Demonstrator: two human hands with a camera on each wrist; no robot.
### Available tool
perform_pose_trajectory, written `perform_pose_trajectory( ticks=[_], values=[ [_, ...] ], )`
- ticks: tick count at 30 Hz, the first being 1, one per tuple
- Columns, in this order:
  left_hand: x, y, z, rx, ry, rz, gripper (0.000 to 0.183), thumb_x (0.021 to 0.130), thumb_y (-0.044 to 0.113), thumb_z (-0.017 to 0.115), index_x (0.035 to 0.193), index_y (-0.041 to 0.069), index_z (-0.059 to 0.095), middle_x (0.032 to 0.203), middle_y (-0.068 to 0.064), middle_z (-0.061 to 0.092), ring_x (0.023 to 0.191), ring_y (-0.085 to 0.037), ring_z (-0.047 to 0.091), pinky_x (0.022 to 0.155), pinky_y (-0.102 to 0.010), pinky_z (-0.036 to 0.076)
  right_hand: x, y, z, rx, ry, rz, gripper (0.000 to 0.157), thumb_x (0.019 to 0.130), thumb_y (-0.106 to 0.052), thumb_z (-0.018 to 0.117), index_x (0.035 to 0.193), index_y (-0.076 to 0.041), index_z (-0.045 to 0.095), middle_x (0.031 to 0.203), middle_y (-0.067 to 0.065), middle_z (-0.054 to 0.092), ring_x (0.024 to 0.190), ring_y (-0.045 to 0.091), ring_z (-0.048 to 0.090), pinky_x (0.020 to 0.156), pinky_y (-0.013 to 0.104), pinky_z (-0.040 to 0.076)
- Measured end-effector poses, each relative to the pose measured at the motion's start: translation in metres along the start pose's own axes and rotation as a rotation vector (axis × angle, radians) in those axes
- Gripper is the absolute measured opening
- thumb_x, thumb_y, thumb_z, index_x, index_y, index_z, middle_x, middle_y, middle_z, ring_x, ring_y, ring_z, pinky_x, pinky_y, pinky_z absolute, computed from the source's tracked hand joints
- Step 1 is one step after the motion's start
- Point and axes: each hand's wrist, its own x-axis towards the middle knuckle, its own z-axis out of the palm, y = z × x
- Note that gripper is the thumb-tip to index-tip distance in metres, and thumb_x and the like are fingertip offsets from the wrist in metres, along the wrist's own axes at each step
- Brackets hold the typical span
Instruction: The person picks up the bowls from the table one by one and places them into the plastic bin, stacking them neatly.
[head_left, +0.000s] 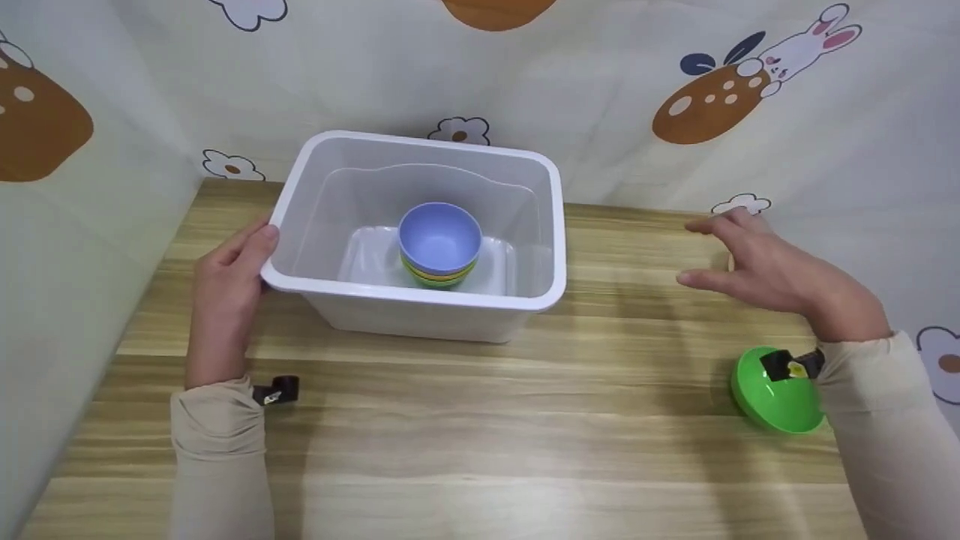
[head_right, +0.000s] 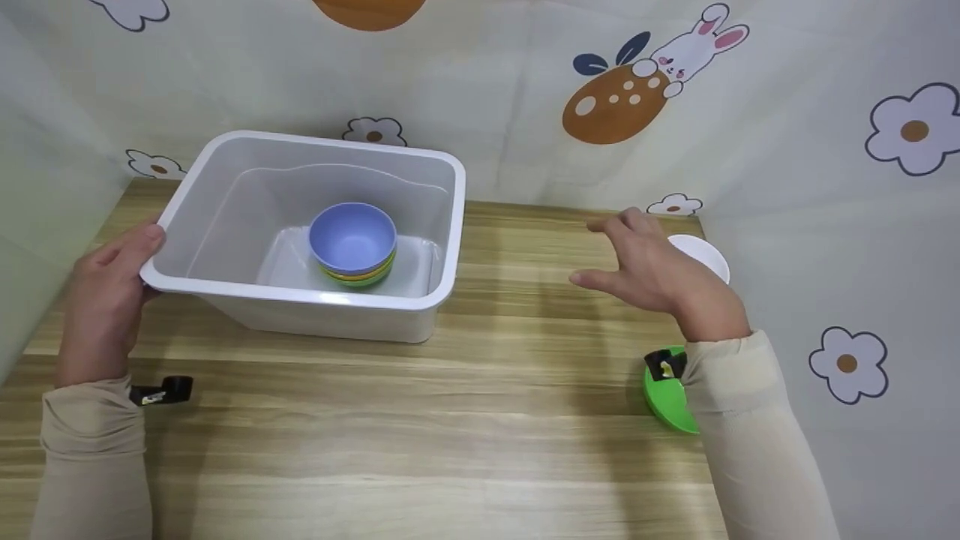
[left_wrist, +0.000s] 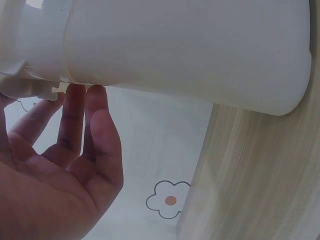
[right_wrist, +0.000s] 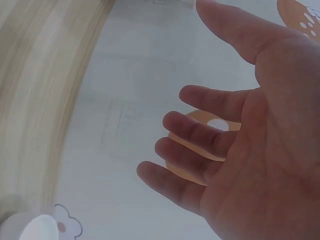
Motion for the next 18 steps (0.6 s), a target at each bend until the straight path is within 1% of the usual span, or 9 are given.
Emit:
perform_pose_trajectory(
  ticks=[2,4,6,9,11,14,18],
  values=[
    [0.000,0.001,0.000,0.009,0.002,-0.006,0.059,0.090,0.051,0.075,0.141,0.025,0.063,0.143,0.001,0.063,0.119,-0.012,0.058,0.091,-0.019,0.049,-0.007,0.005,0.003,0.012,-0.001,0.007,0.078,0.095,-0.048,0.069,0.152,-0.005,0.039,0.150,0.024,0.036,0.125,0.040,0.041,0.102,0.063,0.040],
    [0.000,0.001,-0.001,0.016,0.003,-0.007,0.056,0.090,0.051,0.074,0.140,0.026,0.063,0.147,0.002,0.061,0.125,-0.012,0.055,0.095,-0.021,0.046,-0.014,0.011,0.007,0.028,-0.001,0.020,0.078,0.095,-0.047,0.070,0.152,-0.004,0.039,0.151,0.025,0.035,0.131,0.043,0.037,0.105,0.066,0.037],
    [0.000,0.001,-0.001,0.024,0.002,-0.006,0.055,0.091,0.051,0.074,0.139,0.027,0.064,0.149,0.003,0.060,0.128,-0.011,0.054,0.097,-0.021,0.044,-0.021,0.017,0.010,0.044,0.004,0.034,0.078,0.095,-0.046,0.070,0.152,-0.003,0.039,0.151,0.028,0.034,0.137,0.046,0.033,0.106,0.069,0.035],
    [0.000,0.001,0.000,0.011,0.001,-0.002,0.054,0.090,0.050,0.075,0.138,0.027,0.065,0.146,0.002,0.062,0.123,-0.011,0.058,0.094,-0.020,0.047,-0.033,0.027,0.018,0.075,0.015,0.052,0.077,0.094,-0.044,0.071,0.152,-0.003,0.039,0.152,0.029,0.033,0.138,0.048,0.031,0.104,0.070,0.034],
    [0.000,0.001,0.000,-0.007,0.001,0.005,0.055,0.090,0.049,0.076,0.138,0.025,0.065,0.142,0.001,0.065,0.116,-0.011,0.061,0.089,-0.018,0.051,-0.040,0.034,0.024,0.092,0.031,0.053,0.077,0.094,-0.043,0.072,0.151,-0.003,0.040,0.151,0.031,0.032,0.137,0.049,0.031,0.102,0.070,0.034],
    [0.000,0.000,0.001,-0.030,-0.004,0.026,0.055,0.090,0.047,0.076,0.138,0.022,0.065,0.140,0.000,0.066,0.111,-0.010,0.062,0.085,-0.016,0.052,-0.049,0.044,0.035,0.118,0.047,0.066,0.078,0.093,-0.041,0.074,0.151,-0.001,0.039,0.149,0.033,0.032,0.132,0.049,0.032,0.100,0.069,0.035],
    [0.000,-0.001,0.001,-0.029,-0.003,0.042,0.055,0.090,0.046,0.076,0.138,0.020,0.065,0.136,0.003,0.067,0.107,-0.009,0.063,0.082,-0.016,0.053,-0.060,0.056,0.047,0.139,0.058,0.096,0.079,0.092,-0.039,0.075,0.150,0.000,0.039,0.146,0.038,0.031,0.130,0.054,0.031,0.097,0.073,0.034]
  ],
)
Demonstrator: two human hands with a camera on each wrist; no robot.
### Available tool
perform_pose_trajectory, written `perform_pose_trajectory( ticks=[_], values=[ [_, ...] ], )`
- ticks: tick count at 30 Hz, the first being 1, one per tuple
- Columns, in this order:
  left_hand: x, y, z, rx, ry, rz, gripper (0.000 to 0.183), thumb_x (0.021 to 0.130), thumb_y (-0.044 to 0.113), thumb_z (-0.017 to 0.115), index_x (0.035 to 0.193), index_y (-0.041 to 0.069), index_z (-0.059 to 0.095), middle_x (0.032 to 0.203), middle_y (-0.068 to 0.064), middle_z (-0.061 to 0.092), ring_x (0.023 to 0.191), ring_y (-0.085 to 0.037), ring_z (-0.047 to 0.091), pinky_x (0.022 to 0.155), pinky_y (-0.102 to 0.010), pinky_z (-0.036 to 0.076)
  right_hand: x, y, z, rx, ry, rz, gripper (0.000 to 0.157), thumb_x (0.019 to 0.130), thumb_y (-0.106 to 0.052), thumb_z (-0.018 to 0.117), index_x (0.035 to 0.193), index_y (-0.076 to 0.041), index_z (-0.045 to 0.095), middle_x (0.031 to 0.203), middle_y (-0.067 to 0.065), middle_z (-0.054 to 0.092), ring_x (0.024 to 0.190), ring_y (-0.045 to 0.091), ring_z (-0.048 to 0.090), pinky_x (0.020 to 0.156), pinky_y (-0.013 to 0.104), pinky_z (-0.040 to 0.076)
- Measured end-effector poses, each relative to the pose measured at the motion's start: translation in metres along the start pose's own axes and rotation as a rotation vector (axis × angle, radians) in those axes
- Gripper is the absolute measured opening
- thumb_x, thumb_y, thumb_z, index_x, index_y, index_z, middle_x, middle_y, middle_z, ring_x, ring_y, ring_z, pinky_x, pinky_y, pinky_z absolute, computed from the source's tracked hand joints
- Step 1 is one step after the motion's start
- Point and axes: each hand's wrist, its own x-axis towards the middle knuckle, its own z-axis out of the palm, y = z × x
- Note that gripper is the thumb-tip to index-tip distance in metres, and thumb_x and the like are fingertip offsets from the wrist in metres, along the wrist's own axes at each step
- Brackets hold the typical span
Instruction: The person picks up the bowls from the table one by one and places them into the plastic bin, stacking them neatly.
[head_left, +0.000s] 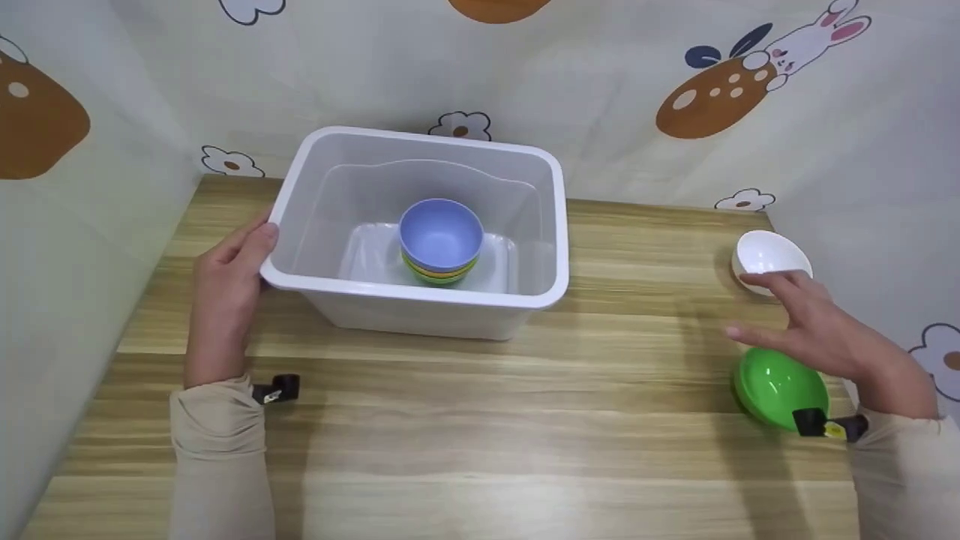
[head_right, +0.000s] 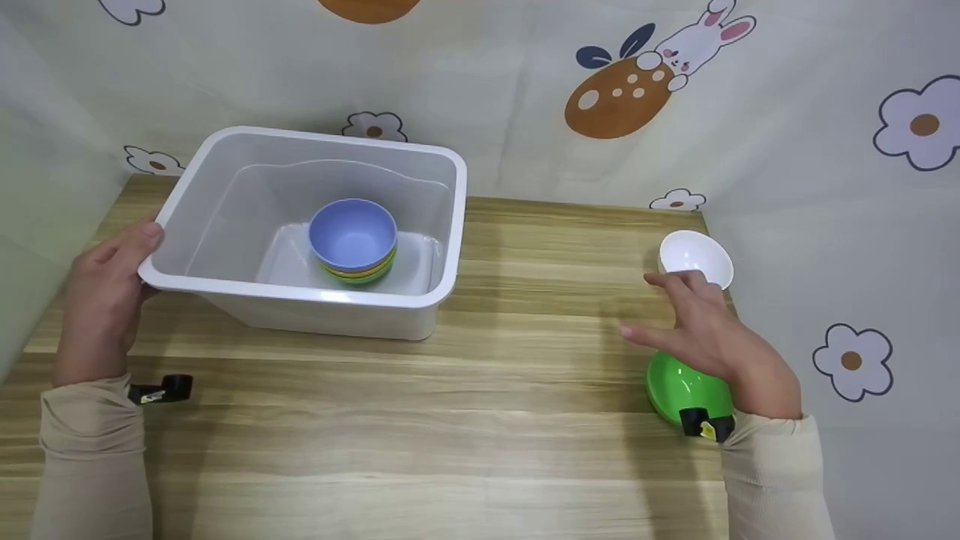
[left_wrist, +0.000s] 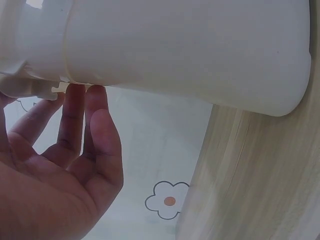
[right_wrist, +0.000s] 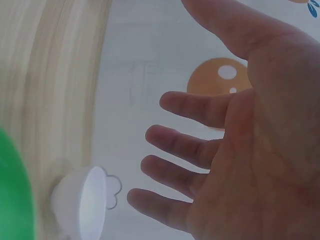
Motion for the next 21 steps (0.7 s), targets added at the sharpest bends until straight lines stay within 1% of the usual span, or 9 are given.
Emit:
perform_pose_trajectory(
  ticks=[3,6,10,14,17,21],
  values=[
    [0.000,-0.001,0.000,-0.013,0.004,-0.007,0.055,0.090,0.045,0.077,0.138,0.020,0.065,0.129,0.005,0.070,0.102,-0.009,0.065,0.079,-0.017,0.055,-0.007,0.009,0.006,0.019,0.006,0.022,0.079,0.092,-0.038,0.075,0.151,-0.001,0.039,0.146,0.039,0.029,0.132,0.057,0.026,0.095,0.077,0.032],
    [0.001,-0.001,0.000,-0.022,0.006,-0.012,0.055,0.090,0.044,0.077,0.138,0.020,0.066,0.124,0.006,0.072,0.101,-0.010,0.065,0.079,-0.017,0.055,-0.013,0.018,0.013,0.031,0.011,0.044,0.081,0.091,-0.038,0.076,0.152,0.000,0.037,0.147,0.040,0.026,0.132,0.059,0.023,0.092,0.080,0.032],
    [0.001,-0.001,0.000,0.000,0.011,-0.017,0.054,0.090,0.045,0.076,0.138,0.022,0.065,0.132,0.005,0.070,0.106,-0.009,0.063,0.083,-0.018,0.053,-0.020,0.028,0.023,0.030,0.016,0.069,0.086,0.089,-0.039,0.078,0.152,0.002,0.035,0.148,0.042,0.024,0.129,0.059,0.023,0.090,0.080,0.032],
    [0.001,0.000,0.000,0.046,0.022,-0.010,0.053,0.092,0.047,0.074,0.138,0.024,0.065,0.141,0.004,0.065,0.116,-0.008,0.059,0.090,-0.018,0.048,-0.025,0.038,0.033,0.025,0.008,0.107,0.093,0.088,-0.042,0.079,0.153,0.004,0.031,0.147,0.043,0.023,0.128,0.060,0.021,0.090,0.079,0.033],
    [0.002,0.000,0.001,0.056,0.028,-0.010,0.052,0.092,0.047,0.073,0.138,0.025,0.065,0.141,0.004,0.065,0.119,-0.008,0.057,0.092,-0.018,0.046,-0.029,0.044,0.040,0.025,0.016,0.135,0.100,0.085,-0.043,0.081,0.155,0.005,0.028,0.144,0.045,0.023,0.125,0.059,0.023,0.089,0.078,0.034],
    [0.002,-0.001,0.001,0.029,0.025,-0.018,0.052,0.092,0.046,0.074,0.138,0.023,0.065,0.135,0.005,0.068,0.113,-0.009,0.060,0.088,-0.018,0.049,-0.033,0.050,0.049,0.038,0.034,0.168,0.108,0.082,-0.043,0.084,0.155,0.008,0.024,0.142,0.046,0.024,0.124,0.060,0.026,0.089,0.078,0.034]
  ],
)
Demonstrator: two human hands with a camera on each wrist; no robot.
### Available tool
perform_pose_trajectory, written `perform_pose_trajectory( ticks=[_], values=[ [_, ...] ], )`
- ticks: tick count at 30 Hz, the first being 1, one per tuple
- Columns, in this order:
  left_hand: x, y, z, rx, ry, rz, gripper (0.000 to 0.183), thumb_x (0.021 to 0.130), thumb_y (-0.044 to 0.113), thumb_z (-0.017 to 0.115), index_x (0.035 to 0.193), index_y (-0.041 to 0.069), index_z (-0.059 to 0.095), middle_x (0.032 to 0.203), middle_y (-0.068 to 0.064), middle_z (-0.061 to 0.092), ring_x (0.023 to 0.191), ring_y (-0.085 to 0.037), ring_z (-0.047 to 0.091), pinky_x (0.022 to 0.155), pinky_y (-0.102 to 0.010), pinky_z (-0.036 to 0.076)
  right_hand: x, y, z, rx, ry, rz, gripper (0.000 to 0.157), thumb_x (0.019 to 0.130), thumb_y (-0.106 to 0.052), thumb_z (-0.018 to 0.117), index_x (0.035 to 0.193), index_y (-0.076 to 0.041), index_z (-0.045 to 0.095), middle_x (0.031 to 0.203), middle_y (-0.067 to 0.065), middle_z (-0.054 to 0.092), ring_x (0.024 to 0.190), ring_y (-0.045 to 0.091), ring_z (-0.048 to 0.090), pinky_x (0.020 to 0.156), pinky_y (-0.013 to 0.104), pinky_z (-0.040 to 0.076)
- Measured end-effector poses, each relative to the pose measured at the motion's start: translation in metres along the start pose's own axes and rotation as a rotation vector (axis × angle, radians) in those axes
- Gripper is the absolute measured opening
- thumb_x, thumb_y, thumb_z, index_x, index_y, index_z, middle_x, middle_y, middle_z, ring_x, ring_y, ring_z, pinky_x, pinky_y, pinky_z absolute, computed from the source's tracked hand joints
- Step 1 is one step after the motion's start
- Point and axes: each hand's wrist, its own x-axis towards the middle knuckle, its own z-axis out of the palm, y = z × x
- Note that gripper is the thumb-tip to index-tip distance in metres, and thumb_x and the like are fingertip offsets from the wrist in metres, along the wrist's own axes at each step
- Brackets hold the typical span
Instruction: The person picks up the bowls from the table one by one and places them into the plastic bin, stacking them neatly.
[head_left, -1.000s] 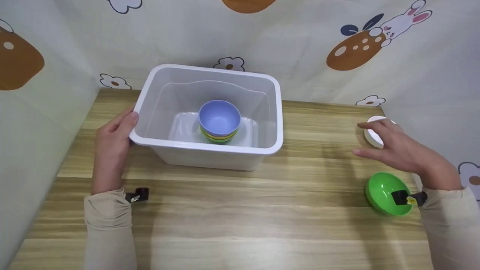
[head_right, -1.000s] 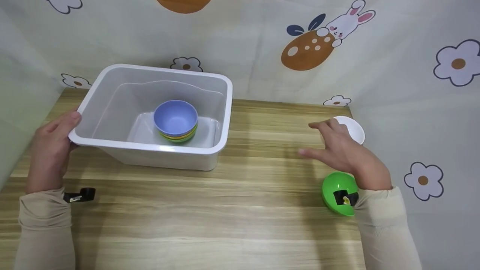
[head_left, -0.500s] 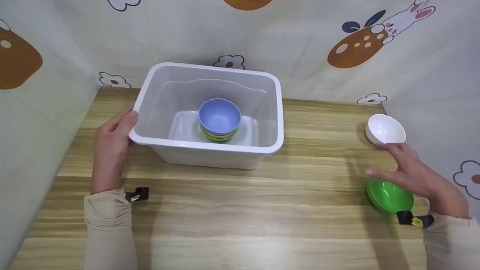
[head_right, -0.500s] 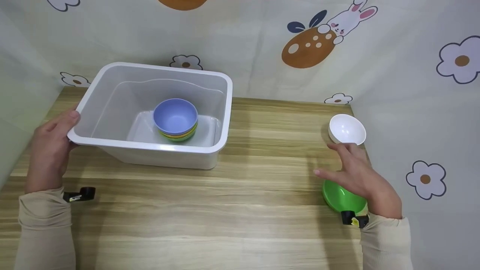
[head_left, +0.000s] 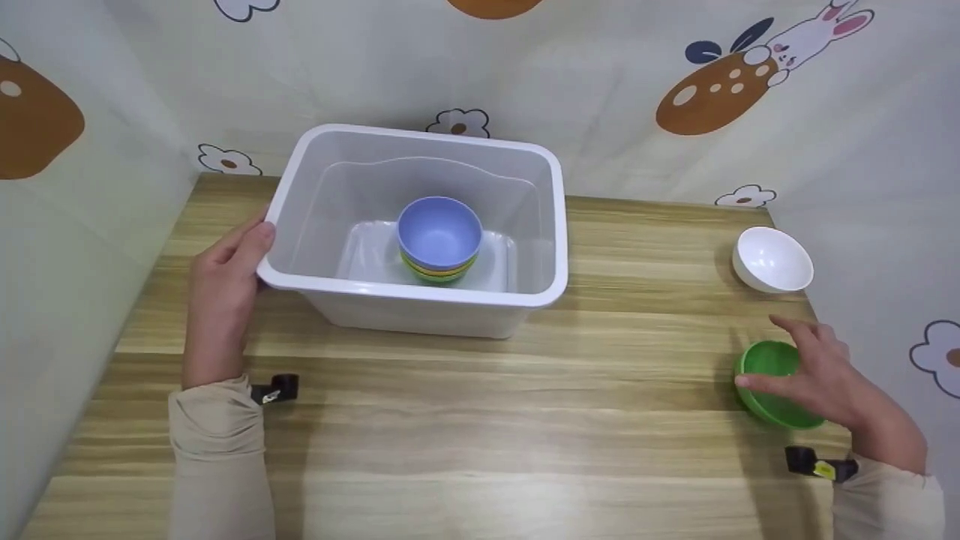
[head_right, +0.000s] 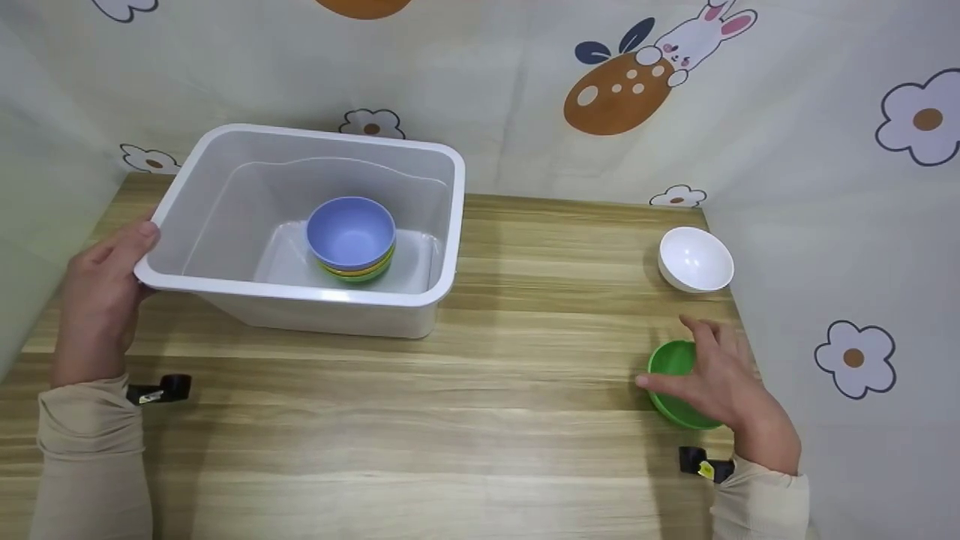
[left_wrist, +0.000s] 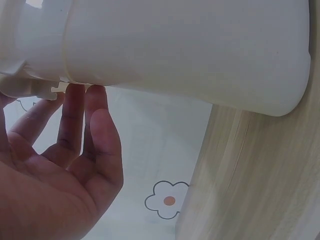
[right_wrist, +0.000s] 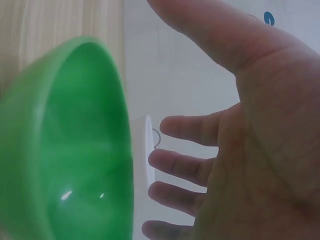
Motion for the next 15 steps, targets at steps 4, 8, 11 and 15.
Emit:
perform_pose_trajectory(
  ticks=[4,8,11,15],
  values=[
    [0.000,0.000,0.000,-0.034,-0.006,0.000,0.053,0.091,0.044,0.076,0.137,0.021,0.066,0.126,0.007,0.071,0.106,-0.010,0.063,0.083,-0.017,0.052,-0.002,0.005,0.008,0.011,0.001,0.028,0.111,0.081,-0.044,0.084,0.156,0.009,0.021,0.146,0.047,0.021,0.127,0.063,0.023,0.091,0.077,0.034],
    [-0.001,0.000,0.000,-0.044,-0.005,0.011,0.052,0.091,0.043,0.076,0.136,0.019,0.067,0.122,0.007,0.071,0.104,-0.011,0.063,0.080,-0.017,0.053,-0.005,0.008,0.011,0.012,-0.005,0.060,0.116,0.081,-0.045,0.084,0.157,0.009,0.016,0.151,0.048,0.015,0.129,0.067,0.020,0.091,0.079,0.033],
    [-0.001,0.001,0.000,-0.048,-0.004,0.013,0.052,0.091,0.043,0.076,0.136,0.019,0.067,0.123,0.007,0.071,0.104,-0.010,0.063,0.080,-0.017,0.053,-0.008,0.010,0.012,0.010,-0.009,0.082,0.118,0.081,-0.046,0.084,0.158,0.009,0.013,0.152,0.048,0.013,0.129,0.067,0.019,0.091,0.080,0.033],
    [0.000,0.001,0.002,-0.022,0.009,0.007,0.051,0.092,0.043,0.075,0.137,0.020,0.067,0.131,0.005,0.069,0.112,-0.010,0.060,0.086,-0.017,0.050,-0.011,0.015,0.015,0.014,-0.022,0.102,0.120,0.080,-0.046,0.084,0.158,0.009,0.010,0.152,0.048,0.012,0.129,0.068,0.020,0.091,0.080,0.034]
  ],
)
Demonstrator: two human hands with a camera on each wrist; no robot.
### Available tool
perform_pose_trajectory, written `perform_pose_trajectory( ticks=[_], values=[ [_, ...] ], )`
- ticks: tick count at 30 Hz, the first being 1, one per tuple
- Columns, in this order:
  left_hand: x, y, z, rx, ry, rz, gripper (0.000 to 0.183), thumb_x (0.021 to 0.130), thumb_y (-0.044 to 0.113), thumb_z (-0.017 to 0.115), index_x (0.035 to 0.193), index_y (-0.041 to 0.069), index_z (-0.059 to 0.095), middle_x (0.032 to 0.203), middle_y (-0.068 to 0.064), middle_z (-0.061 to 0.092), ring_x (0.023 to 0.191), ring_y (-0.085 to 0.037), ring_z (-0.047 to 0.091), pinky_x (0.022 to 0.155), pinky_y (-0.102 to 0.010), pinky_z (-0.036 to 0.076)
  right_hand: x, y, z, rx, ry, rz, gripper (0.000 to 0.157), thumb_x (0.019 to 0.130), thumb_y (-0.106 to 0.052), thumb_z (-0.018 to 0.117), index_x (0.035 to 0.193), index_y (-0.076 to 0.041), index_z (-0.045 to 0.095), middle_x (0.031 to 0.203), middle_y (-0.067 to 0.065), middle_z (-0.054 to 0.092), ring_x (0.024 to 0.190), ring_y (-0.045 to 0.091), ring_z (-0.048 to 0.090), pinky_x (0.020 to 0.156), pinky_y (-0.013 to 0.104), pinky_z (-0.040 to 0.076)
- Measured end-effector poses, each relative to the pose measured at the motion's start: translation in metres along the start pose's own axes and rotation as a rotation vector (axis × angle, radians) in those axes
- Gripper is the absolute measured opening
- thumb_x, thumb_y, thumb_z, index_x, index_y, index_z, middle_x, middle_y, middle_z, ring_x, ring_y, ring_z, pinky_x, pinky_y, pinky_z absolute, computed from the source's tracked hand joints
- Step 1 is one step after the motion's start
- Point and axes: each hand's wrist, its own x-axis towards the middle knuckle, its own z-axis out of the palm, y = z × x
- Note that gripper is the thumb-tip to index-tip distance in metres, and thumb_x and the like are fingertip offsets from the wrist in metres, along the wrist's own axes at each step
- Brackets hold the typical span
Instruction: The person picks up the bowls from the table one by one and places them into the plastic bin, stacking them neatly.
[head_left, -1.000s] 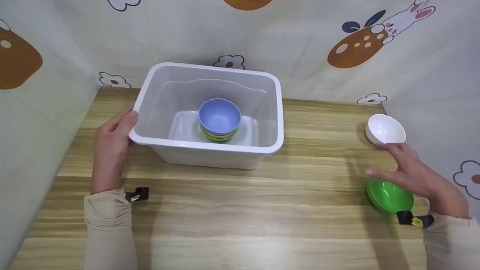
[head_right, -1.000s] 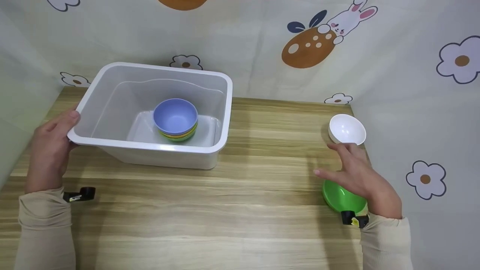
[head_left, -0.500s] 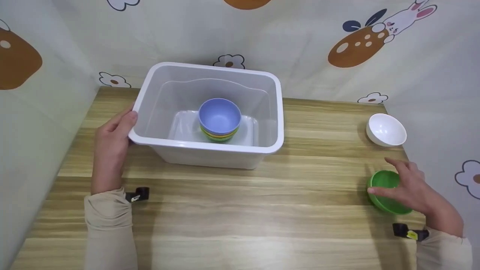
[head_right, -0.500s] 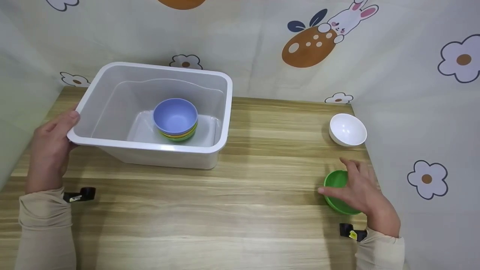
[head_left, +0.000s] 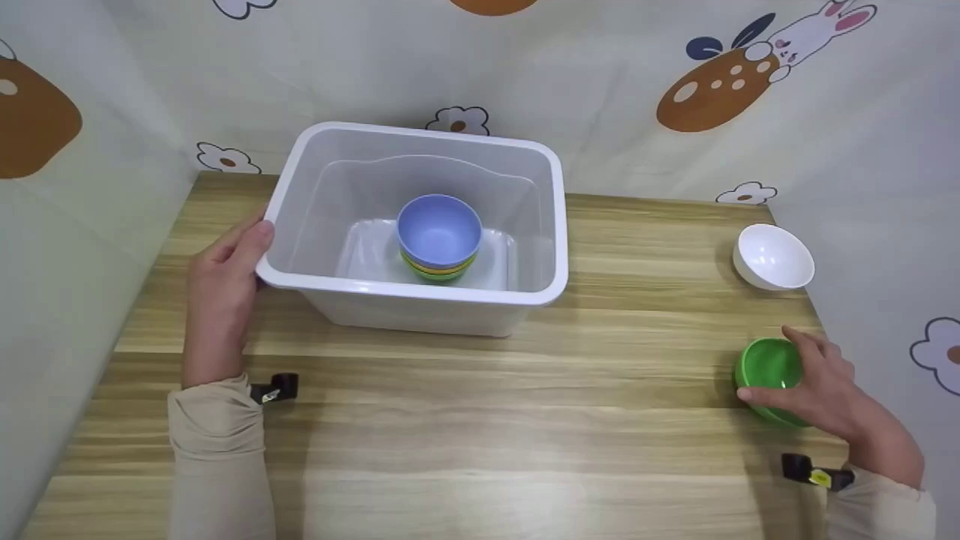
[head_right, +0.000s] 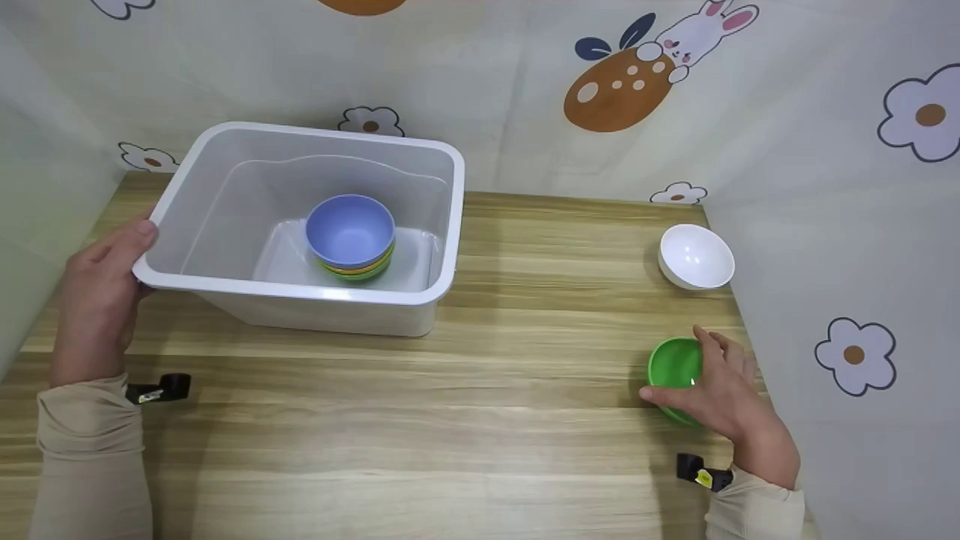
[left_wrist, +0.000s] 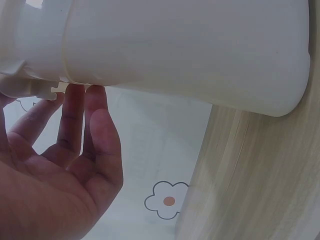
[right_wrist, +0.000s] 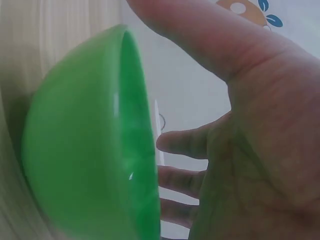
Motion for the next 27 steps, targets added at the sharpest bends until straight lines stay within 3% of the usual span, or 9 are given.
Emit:
perform_pose_trajectory(
  ticks=[4,17,23,27],
  values=[
    [0.0003,0.0001,-0.0001,0.042,0.008,0.000,0.051,0.092,0.045,0.074,0.137,0.023,0.066,0.141,0.003,0.065,0.121,-0.010,0.056,0.091,-0.018,0.046,-0.0012,0.0016,0.0027,0.009,-0.017,0.013,0.123,0.080,-0.047,0.084,0.159,0.007,0.007,0.152,0.049,0.010,0.128,0.068,0.021,0.090,0.081,0.036],
    [-0.0006,0.0022,-0.0015,0.037,0.001,-0.005,0.054,0.091,0.048,0.075,0.138,0.023,0.065,0.145,0.001,0.063,0.119,-0.010,0.058,0.089,-0.018,0.048,0.0002,0.0015,0.0050,-0.008,-0.019,-0.006,0.127,0.077,-0.043,0.087,0.158,0.010,0.005,0.138,0.049,0.023,0.116,0.061,0.038,0.089,0.074,0.044],
    [0.0010,0.0014,-0.0007,0.018,0.001,-0.028,0.052,0.092,0.045,0.075,0.138,0.022,0.066,0.136,0.006,0.067,0.115,-0.008,0.058,0.088,-0.016,0.048,-0.0007,0.0047,0.0066,-0.003,0.001,-0.010,0.126,0.077,-0.044,0.087,0.158,0.010,0.007,0.137,0.047,0.026,0.117,0.061,0.036,0.087,0.073,0.044],
    [0.0005,0.0017,0.0001,0.031,0.004,-0.028,0.052,0.092,0.046,0.074,0.137,0.022,0.066,0.139,0.005,0.066,0.119,-0.008,0.057,0.089,-0.016,0.048,-0.0010,0.0057,0.0074,0.001,0.029,-0.024,0.123,0.077,-0.044,0.088,0.157,0.011,0.011,0.138,0.048,0.025,0.118,0.062,0.033,0.086,0.074,0.042]
  ],
)
